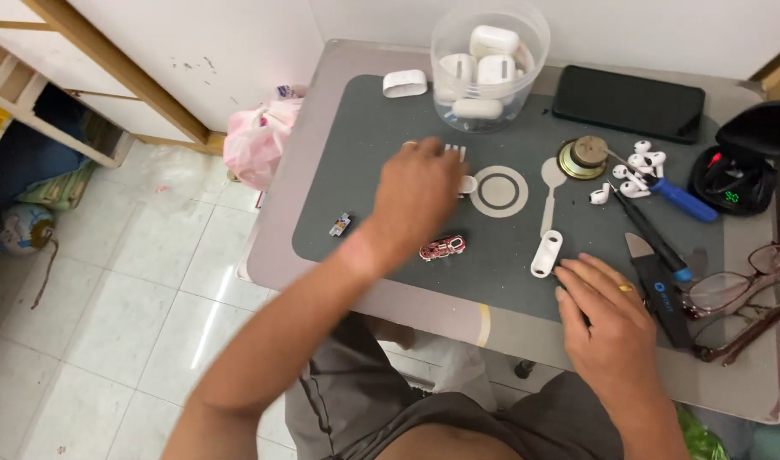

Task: Assembling and inspecting the internal and external components of wireless earbud charging cases on a repair mat.

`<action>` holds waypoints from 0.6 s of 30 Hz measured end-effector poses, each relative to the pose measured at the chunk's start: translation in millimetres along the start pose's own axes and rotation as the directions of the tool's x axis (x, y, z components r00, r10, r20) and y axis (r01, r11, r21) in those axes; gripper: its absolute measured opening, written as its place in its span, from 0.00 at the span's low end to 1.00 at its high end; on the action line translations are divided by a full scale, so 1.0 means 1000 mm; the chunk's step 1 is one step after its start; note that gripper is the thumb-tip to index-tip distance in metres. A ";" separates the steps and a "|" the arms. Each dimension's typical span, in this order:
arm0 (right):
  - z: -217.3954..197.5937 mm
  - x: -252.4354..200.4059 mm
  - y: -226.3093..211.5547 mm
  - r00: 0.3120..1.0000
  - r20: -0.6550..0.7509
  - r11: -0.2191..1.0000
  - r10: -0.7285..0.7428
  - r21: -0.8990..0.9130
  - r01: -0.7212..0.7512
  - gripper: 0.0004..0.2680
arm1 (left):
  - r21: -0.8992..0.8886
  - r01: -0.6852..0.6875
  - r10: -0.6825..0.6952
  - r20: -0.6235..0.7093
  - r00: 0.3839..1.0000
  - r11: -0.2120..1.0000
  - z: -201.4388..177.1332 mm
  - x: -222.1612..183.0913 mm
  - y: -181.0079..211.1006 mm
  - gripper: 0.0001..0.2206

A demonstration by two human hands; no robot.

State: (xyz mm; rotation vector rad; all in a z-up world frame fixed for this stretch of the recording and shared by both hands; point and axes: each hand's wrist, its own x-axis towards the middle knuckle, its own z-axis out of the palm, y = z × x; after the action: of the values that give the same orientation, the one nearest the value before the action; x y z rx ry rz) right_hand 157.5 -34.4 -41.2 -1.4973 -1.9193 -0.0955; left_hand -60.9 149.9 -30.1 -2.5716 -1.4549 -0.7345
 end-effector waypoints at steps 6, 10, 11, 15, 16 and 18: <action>-0.006 0.005 -0.010 0.998 -0.026 0.996 0.060 0.068 -0.058 0.06 | -0.043 -0.012 0.018 0.150 0.988 0.999 -0.003 -0.038 0.127 0.06; -0.007 -0.001 -0.007 0.995 -0.020 0.993 0.094 0.069 -0.093 0.03 | -0.283 0.086 -0.010 0.260 0.966 0.955 0.016 -0.036 0.145 0.06; -0.005 -0.003 -0.005 0.995 -0.017 0.993 0.095 0.069 -0.094 0.03 | -0.284 0.089 -0.012 0.262 0.965 0.955 0.019 -0.032 0.142 0.06; -0.003 -0.003 -0.004 0.992 -0.050 0.990 0.115 0.085 -0.110 0.04 | -0.347 0.193 -0.178 0.075 0.981 0.918 0.004 -0.004 0.106 0.07; -0.004 -0.003 -0.006 0.992 -0.034 0.990 0.119 0.082 -0.116 0.04 | -0.386 0.220 -0.255 -0.041 0.966 0.896 -0.005 0.004 0.093 0.07; -0.003 -0.006 -0.004 0.995 -0.058 0.995 0.083 0.060 -0.079 0.04 | -0.325 0.263 -0.275 0.010 0.961 0.908 -0.025 0.011 0.042 0.14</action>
State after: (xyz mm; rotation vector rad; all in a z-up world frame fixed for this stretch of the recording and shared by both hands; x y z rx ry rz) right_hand 155.7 -42.0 -41.3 -1.5150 -1.7966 -0.0478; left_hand -30.5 128.4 3.3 -2.5869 -1.8405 -1.1386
